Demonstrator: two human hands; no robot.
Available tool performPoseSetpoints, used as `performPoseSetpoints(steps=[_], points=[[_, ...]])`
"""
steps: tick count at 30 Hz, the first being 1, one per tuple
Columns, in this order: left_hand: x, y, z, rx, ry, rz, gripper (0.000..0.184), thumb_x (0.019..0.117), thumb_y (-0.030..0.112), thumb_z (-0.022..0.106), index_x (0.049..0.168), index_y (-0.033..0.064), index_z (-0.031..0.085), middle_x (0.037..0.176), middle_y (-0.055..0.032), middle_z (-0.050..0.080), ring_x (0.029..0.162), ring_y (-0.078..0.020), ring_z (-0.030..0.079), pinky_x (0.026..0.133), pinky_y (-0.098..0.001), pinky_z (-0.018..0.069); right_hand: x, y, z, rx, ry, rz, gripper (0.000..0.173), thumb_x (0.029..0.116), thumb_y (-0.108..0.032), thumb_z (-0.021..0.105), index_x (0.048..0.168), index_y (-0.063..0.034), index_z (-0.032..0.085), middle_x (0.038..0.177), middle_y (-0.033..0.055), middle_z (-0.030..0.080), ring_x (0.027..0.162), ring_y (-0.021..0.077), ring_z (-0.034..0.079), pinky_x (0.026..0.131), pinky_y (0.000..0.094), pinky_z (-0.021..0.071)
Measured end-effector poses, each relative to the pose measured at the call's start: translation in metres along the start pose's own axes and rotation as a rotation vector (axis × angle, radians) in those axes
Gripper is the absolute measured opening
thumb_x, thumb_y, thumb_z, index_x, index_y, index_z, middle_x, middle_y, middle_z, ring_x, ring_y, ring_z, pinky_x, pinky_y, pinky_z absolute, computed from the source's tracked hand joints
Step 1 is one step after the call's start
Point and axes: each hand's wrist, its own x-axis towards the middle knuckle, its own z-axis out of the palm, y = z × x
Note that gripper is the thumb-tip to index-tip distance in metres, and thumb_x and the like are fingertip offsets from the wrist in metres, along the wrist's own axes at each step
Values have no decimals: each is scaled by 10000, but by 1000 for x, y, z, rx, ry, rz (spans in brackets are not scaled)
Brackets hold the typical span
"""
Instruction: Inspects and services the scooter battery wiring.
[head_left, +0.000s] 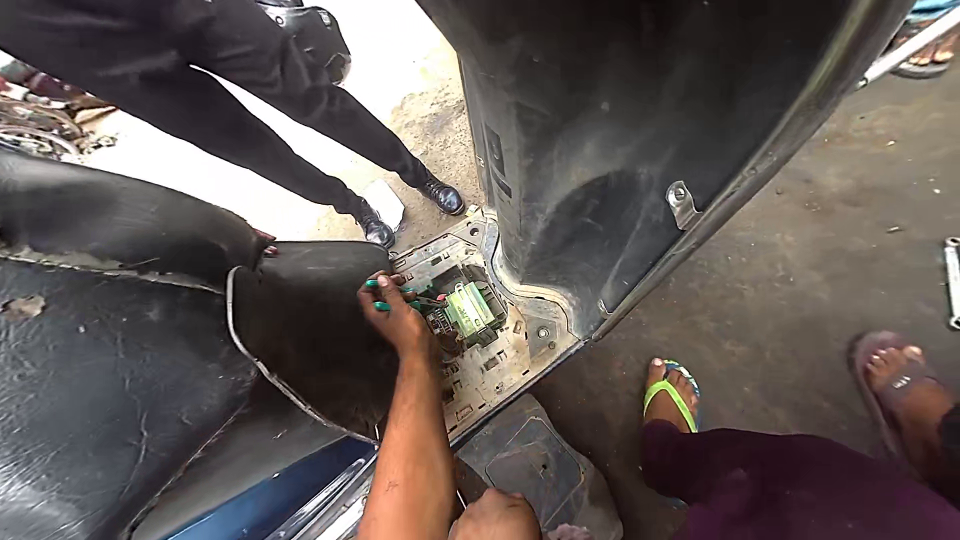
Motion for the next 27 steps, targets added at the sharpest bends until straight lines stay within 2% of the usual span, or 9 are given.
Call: performPoseSetpoints(steps=[2, 3, 4, 5, 7, 8, 9, 10, 27], points=[[0, -7, -1, 61, 6, 35, 238, 1108, 223, 490, 1254, 43, 546, 991, -58, 685, 739, -112, 663, 678, -262, 571, 39, -7, 48, -41, 382, 63, 182, 930, -99, 588, 955, 22, 721, 926, 224, 693, 825, 402, 688, 614, 539, 566], [1, -10, -1, 87, 5, 55, 240, 1104, 223, 501, 1252, 41, 552, 996, -59, 681, 747, -112, 663, 681, -262, 571, 57, -12, 66, -64, 471, 97, 179, 921, -146, 604, 914, -20, 731, 887, 203, 692, 797, 405, 682, 580, 551, 552], [3, -14, -1, 112, 2, 76, 246, 1099, 232, 516, 1246, 40, 563, 996, -60, 684, 754, -114, 668, 685, -265, 577, 65, -15, 71, -73, 474, 103, 190, 925, -176, 599, 929, -43, 735, 903, 191, 695, 814, 405, 682, 586, 554, 550], [4, -17, -2, 134, -4, 91, 250, 1096, 239, 524, 1241, 41, 573, 991, -59, 691, 757, -113, 672, 688, -268, 579, 61, -16, 64, -57, 385, 84, 215, 935, -181, 586, 998, -41, 736, 975, 195, 703, 878, 408, 686, 627, 554, 560], [4, -21, -2, 173, -29, 104, 253, 1095, 244, 525, 1241, 44, 576, 985, -47, 686, 763, -99, 670, 695, -261, 581, 44, -18, 27, -14, 4, 47, 326, 1029, -181, 522, 1288, -15, 632, 1282, 222, 616, 1162, 420, 615, 854, 556, 550], [4, -23, -2, 182, -36, 101, 247, 1094, 242, 528, 1238, 48, 578, 988, -47, 685, 763, -99, 670, 694, -261, 581, 51, -18, 45, -17, 209, 27, 268, 946, -190, 592, 1112, -23, 719, 1115, 217, 690, 1005, 418, 673, 714, 551, 567], [4, -24, -3, 186, -42, 97, 247, 1093, 240, 530, 1239, 48, 582, 996, -52, 687, 769, -104, 674, 700, -265, 584, 63, -18, 62, -36, 380, 21, 211, 883, -213, 639, 956, -47, 745, 971, 196, 706, 873, 404, 684, 608, 542, 551], [4, -25, -3, 190, -47, 95, 246, 1093, 238, 529, 1239, 49, 583, 1002, -52, 685, 776, -103, 674, 703, -265, 583, 71, -20, 68, -51, 432, 33, 187, 865, -230, 657, 894, -66, 742, 916, 177, 700, 832, 393, 680, 581, 537, 541], [-1, -21, -7, 218, -65, 92, 230, 1099, 243, 511, 1230, 66, 580, 996, -40, 682, 747, -95, 666, 683, -260, 579, 79, -29, 60, -97, 424, 4, 191, 940, -157, 574, 873, -73, 732, 883, 166, 690, 807, 380, 675, 565, 515, 534]])
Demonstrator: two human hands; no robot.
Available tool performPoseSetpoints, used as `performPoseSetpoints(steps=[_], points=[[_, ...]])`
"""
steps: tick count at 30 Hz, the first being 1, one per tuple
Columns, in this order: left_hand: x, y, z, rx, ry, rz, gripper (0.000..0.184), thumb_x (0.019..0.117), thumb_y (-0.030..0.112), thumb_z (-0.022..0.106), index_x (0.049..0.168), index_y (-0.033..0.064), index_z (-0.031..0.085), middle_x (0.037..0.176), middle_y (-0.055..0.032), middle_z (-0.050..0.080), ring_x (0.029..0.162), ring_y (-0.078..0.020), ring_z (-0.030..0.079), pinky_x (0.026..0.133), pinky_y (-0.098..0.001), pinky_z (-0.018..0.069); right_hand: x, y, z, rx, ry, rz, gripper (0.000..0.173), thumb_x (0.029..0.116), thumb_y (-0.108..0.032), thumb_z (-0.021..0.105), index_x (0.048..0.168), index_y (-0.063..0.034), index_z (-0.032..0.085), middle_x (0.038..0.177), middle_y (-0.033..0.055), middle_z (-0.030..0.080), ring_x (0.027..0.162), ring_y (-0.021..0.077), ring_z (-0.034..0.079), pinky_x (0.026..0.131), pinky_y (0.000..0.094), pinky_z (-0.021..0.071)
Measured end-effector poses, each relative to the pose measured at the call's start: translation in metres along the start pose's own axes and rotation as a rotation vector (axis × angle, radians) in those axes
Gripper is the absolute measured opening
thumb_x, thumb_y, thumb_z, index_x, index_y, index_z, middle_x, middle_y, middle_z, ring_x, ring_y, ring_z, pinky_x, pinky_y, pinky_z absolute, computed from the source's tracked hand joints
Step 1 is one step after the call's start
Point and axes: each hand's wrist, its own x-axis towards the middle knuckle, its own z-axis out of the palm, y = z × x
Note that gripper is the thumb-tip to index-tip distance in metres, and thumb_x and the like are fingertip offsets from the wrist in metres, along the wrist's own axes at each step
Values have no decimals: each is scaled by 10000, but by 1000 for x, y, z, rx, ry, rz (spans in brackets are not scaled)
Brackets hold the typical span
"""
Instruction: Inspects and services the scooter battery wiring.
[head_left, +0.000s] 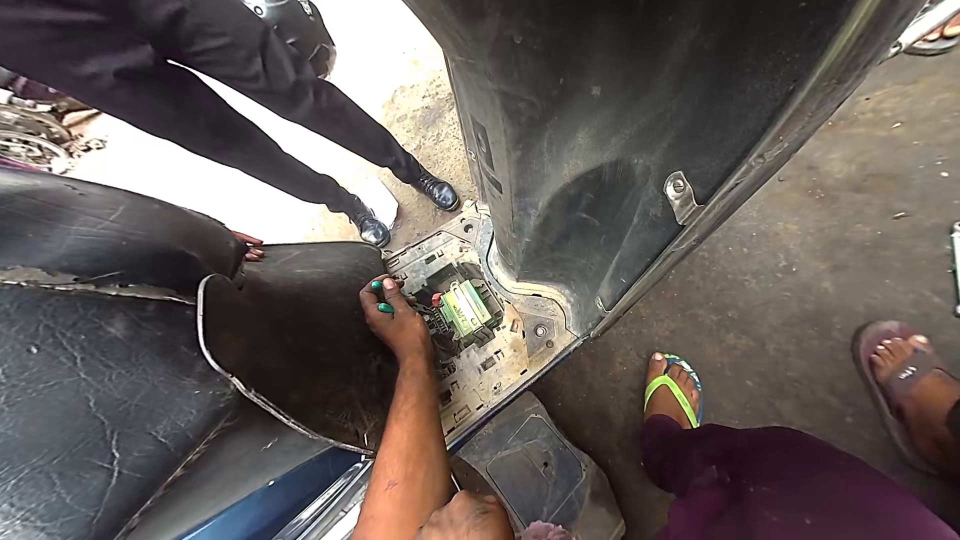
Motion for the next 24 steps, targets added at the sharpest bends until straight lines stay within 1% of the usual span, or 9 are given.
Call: performPoseSetpoints(steps=[3, 5, 10, 13, 14, 17, 19, 24], points=[[0, -1, -1, 25, -10, 8, 258, 1101, 258, 506, 1251, 61, 581, 1002, -38, 691, 749, -93, 672, 688, -262, 585, -1, 0, -1, -1, 15, -12, 206, 947, -157, 556, 869, -58, 719, 863, 163, 679, 784, 372, 665, 557, 507, 520], [2, -1, 0, 34, -13, 1, 262, 1101, 261, 505, 1248, 58, 581, 1005, -42, 692, 743, -92, 669, 684, -263, 583, -1, -1, -2, 5, 25, -1, 200, 948, -160, 559, 879, -54, 715, 851, 166, 668, 761, 374, 656, 530, 500, 509], [8, -2, 3, 62, -7, -25, 265, 1099, 287, 511, 1238, 77, 592, 991, -41, 686, 722, -97, 666, 672, -269, 584, 1, -4, -3, 24, 32, 20, 165, 929, -157, 585, 885, -55, 707, 852, 166, 661, 768, 366, 652, 532, 492, 501], [9, -2, 5, 64, -4, -28, 261, 1097, 285, 516, 1230, 74, 592, 971, -40, 683, 700, -94, 657, 662, -266, 578, -1, -4, -1, 17, 88, 7, 163, 923, -139, 586, 855, -58, 709, 820, 155, 654, 744, 353, 644, 514, 471, 484], [9, -1, 5, 66, -7, -31, 262, 1098, 285, 516, 1234, 75, 590, 973, -38, 681, 700, -92, 655, 664, -265, 578, 0, -5, -2, 14, 92, 9, 173, 930, -134, 576, 853, -56, 710, 818, 155, 654, 748, 354, 645, 519, 470, 488], [8, 2, 4, 87, -18, -31, 254, 1101, 283, 506, 1224, 76, 588, 978, -34, 684, 703, -89, 658, 668, -263, 578, 4, -8, -6, 20, 65, 34, 211, 951, -131, 555, 864, -43, 726, 864, 164, 688, 833, 372, 677, 610, 501, 548], [8, 2, 3, 105, -31, -19, 262, 1102, 285, 505, 1224, 71, 594, 978, -38, 699, 701, -88, 668, 669, -263, 582, 5, -7, -6, 27, 85, 34, 215, 946, -133, 550, 847, -49, 721, 855, 154, 681, 824, 362, 671, 601, 491, 538], [6, 3, 1, 122, -56, -9, 268, 1102, 296, 506, 1227, 78, 597, 990, -32, 699, 708, -86, 676, 677, -268, 595, 6, -8, -8, 33, 88, 39, 214, 952, -121, 550, 866, -42, 729, 860, 157, 693, 830, 366, 676, 636, 505, 550]])
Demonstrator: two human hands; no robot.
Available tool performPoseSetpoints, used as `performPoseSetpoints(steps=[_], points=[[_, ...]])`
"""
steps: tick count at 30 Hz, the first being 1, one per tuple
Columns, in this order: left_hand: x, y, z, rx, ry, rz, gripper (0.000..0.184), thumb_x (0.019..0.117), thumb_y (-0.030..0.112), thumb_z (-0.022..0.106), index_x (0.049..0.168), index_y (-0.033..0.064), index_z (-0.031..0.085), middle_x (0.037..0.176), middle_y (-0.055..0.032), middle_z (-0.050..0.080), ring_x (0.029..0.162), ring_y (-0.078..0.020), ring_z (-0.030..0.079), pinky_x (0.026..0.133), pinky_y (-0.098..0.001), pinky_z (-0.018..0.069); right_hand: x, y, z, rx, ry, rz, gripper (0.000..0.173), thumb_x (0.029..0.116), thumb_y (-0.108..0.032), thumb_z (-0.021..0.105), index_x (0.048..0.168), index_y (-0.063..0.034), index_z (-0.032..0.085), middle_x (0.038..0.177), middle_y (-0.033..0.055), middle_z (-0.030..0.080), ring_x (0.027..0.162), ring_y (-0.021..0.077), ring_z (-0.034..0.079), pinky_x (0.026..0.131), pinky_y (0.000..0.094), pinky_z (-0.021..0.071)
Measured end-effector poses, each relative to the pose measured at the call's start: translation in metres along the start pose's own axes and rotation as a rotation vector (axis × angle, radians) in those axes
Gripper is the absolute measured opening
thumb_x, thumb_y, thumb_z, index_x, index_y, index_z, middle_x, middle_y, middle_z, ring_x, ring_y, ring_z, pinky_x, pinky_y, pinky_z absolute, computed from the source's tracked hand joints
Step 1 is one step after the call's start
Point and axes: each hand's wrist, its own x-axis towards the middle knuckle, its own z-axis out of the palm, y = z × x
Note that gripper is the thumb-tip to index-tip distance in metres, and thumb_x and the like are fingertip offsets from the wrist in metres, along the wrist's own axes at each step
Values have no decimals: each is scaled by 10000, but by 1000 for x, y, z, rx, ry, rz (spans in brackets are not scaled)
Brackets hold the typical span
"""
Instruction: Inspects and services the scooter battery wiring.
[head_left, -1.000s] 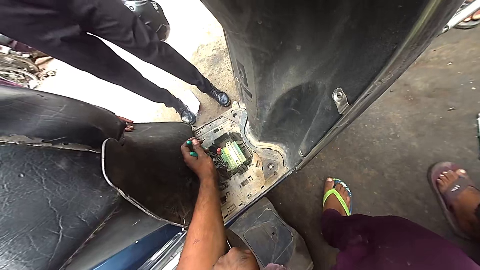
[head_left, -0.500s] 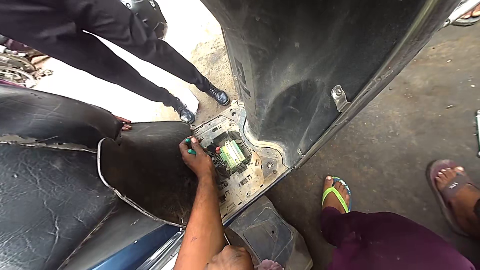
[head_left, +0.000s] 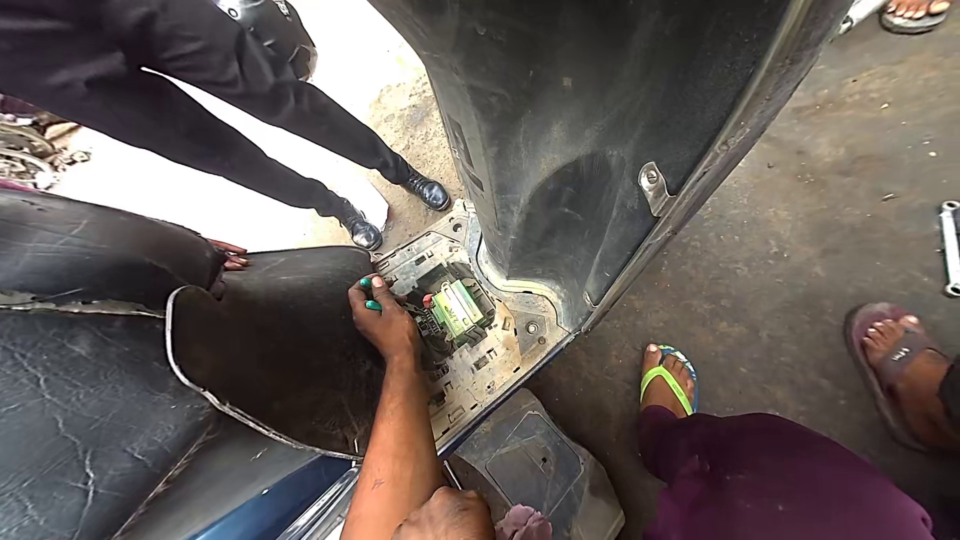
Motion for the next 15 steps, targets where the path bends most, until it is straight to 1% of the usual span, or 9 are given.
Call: performPoseSetpoints(steps=[6, 9, 11, 15], points=[[-4, 1, -2, 5, 4, 26, 267, 1103, 278, 505, 1236, 66, 599, 1017, -36, 703, 715, -86, 689, 683, -261, 605, 2, 2, -3, 19, 43, 10, 206, 948, -124, 560, 859, -60, 735, 834, 145, 690, 800, 359, 676, 596, 488, 544], [-4, 1, -2, 10, 0, 31, 280, 1105, 271, 495, 1249, 50, 592, 1018, -50, 703, 732, -103, 698, 693, -283, 613, 1, 2, -2, 14, 41, 10, 197, 945, -125, 563, 871, -58, 733, 841, 145, 684, 799, 356, 671, 592, 485, 539], [-5, 2, -2, 17, -7, 33, 289, 1108, 272, 486, 1256, 46, 588, 1019, -55, 697, 735, -109, 697, 696, -292, 615, 0, 2, -1, 22, 63, 18, 182, 928, -127, 580, 859, -57, 733, 833, 141, 682, 797, 348, 666, 596, 482, 535], [-6, 1, -2, 10, -5, 38, 276, 1110, 267, 483, 1244, 51, 591, 1025, -48, 708, 725, -102, 699, 686, -278, 612, 0, 3, -2, 17, 54, 19, 183, 929, -140, 583, 863, -53, 730, 836, 149, 676, 783, 356, 664, 575, 483, 531]])
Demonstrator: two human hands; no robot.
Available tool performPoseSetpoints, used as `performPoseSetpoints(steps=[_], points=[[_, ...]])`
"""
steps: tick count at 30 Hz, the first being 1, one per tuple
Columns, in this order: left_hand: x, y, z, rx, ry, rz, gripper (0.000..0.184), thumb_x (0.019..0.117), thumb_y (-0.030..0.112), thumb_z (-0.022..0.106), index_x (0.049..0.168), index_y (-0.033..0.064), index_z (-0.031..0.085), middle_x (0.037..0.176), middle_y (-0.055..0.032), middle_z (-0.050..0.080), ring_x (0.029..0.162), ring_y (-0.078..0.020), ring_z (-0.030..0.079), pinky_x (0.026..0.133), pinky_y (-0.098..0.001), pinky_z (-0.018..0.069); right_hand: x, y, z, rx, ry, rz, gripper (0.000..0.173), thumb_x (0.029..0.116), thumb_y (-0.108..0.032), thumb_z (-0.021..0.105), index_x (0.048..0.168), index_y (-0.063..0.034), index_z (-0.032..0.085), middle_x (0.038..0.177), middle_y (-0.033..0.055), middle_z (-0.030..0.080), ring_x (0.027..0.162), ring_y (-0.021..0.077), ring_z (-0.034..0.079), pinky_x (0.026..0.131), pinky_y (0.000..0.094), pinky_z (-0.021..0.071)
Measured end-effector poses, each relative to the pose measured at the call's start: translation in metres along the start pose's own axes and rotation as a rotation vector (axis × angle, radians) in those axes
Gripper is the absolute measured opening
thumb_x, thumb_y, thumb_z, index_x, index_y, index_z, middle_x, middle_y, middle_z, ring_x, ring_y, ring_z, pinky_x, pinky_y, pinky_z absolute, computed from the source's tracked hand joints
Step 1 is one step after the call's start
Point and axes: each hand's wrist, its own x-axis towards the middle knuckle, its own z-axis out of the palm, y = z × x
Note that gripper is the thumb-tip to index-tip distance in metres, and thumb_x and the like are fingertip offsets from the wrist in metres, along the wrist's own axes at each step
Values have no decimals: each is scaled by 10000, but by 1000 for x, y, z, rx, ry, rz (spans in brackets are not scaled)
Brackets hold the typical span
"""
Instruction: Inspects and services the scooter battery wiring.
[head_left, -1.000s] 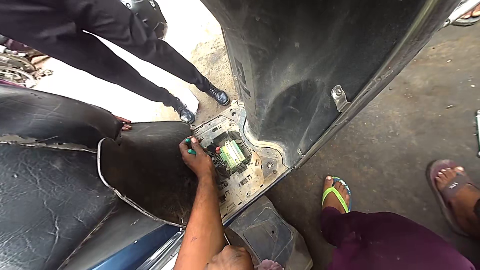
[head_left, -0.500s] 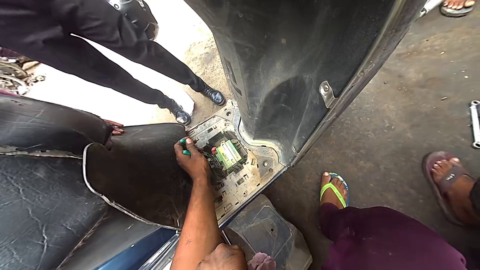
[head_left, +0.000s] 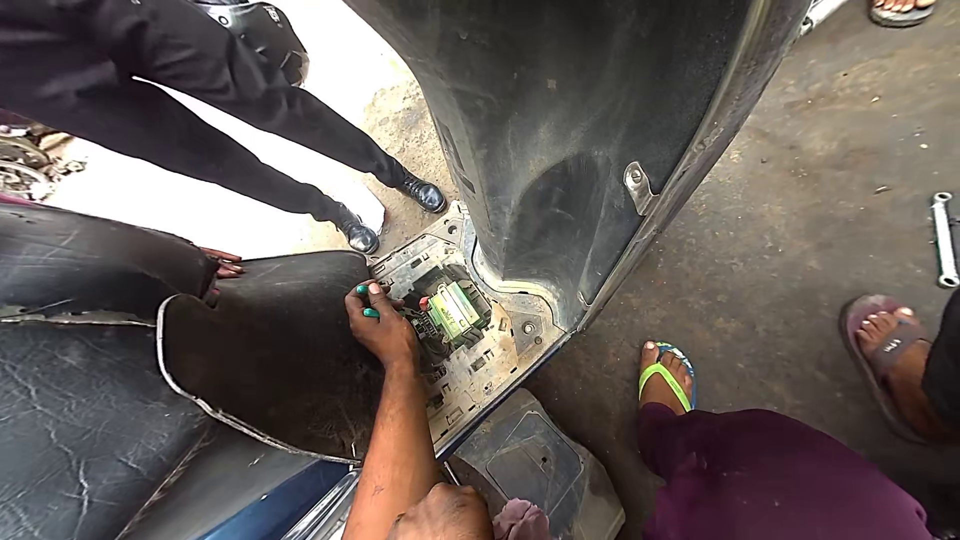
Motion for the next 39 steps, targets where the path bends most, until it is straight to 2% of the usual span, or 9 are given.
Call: performPoseSetpoints(steps=[9, 13, 15, 18, 22, 32, 34, 36, 39], points=[[3, -1, 4, 105, 11, -28, 291, 1094, 337, 516, 1212, 88, 611, 961, -29, 702, 720, -91, 683, 688, -298, 601, -2, 1, 1, 10, 0, -30, 199, 945, -149, 564, 890, -57, 732, 848, 152, 682, 812, 363, 667, 610, 494, 537], [4, 4, 14, 266, 19, -56, 430, 1050, 510, 532, 1157, 118, 670, 984, -81, 663, 954, -202, 640, 896, -448, 504, -2, -2, 1, -10, -6, -12, 206, 952, -132, 554, 873, -55, 729, 840, 150, 680, 804, 355, 669, 607, 484, 538], [7, 2, 19, 158, -2, -61, 420, 1062, 480, 514, 1157, 98, 660, 1024, -70, 671, 1005, -186, 630, 930, -417, 486, -3, -2, 1, -19, 4, -16, 218, 961, -123, 540, 881, -51, 729, 848, 153, 680, 809, 354, 666, 620, 485, 538], [19, -15, 24, -273, 36, -99, 256, 1105, 317, 486, 1076, 74, 561, 795, -21, 630, 710, -139, 666, 726, -343, 605, -2, -2, 1, -16, 5, -17, 221, 964, -134, 537, 882, -57, 726, 851, 148, 676, 802, 353, 662, 609, 481, 533], [27, -16, 31, -325, 108, -77, 235, 1095, 300, 513, 935, 132, 550, 642, 32, 488, 511, -122, 536, 538, -327, 557, 7, 2, -7, 23, -53, 32, 206, 959, -157, 560, 934, -53, 737, 896, 158, 694, 836, 366, 675, 605, 495, 546], [24, -15, 31, -298, 87, 57, 230, 1084, 237, 523, 886, 123, 553, 613, 39, 487, 479, -104, 523, 485, -294, 528, 16, 10, -10, 14, -44, 128, 188, 939, -121, 568, 944, -15, 723, 936, 171, 690, 870, 367, 667, 642, 500, 550], [40, 7, 21, -282, 18, 202, 228, 1081, 230, 504, 961, 52, 582, 679, 8, 547, 537, -123, 562, 538, -337, 557, -6, 25, -41, 55, -24, 94, 192, 935, -70, 544, 950, 26, 710, 926, 186, 692, 845, 350, 677, 656, 482, 558], [71, 61, 13, -349, -20, 347, 175, 1085, 208, 468, 979, 86, 536, 701, 49, 532, 550, -84, 542, 549, -307, 542, -26, 45, -104, 129, -360, 32, 250, 1004, -11, 474, 1164, 109, 626, 1143, 252, 648, 1032, 374, 663, 826, 495, 561], [85, 142, -2, -654, 3, 271, 191, 1105, 199, 442, 931, 143, 498, 593, 60, 462, 466, -99, 473, 475, -289, 505, -31, 54, -126, 89, -455, -53, 277, 996, -32, 503, 1198, 115, 622, 1222, 280, 633, 1099, 414, 648, 870, 546, 545]])
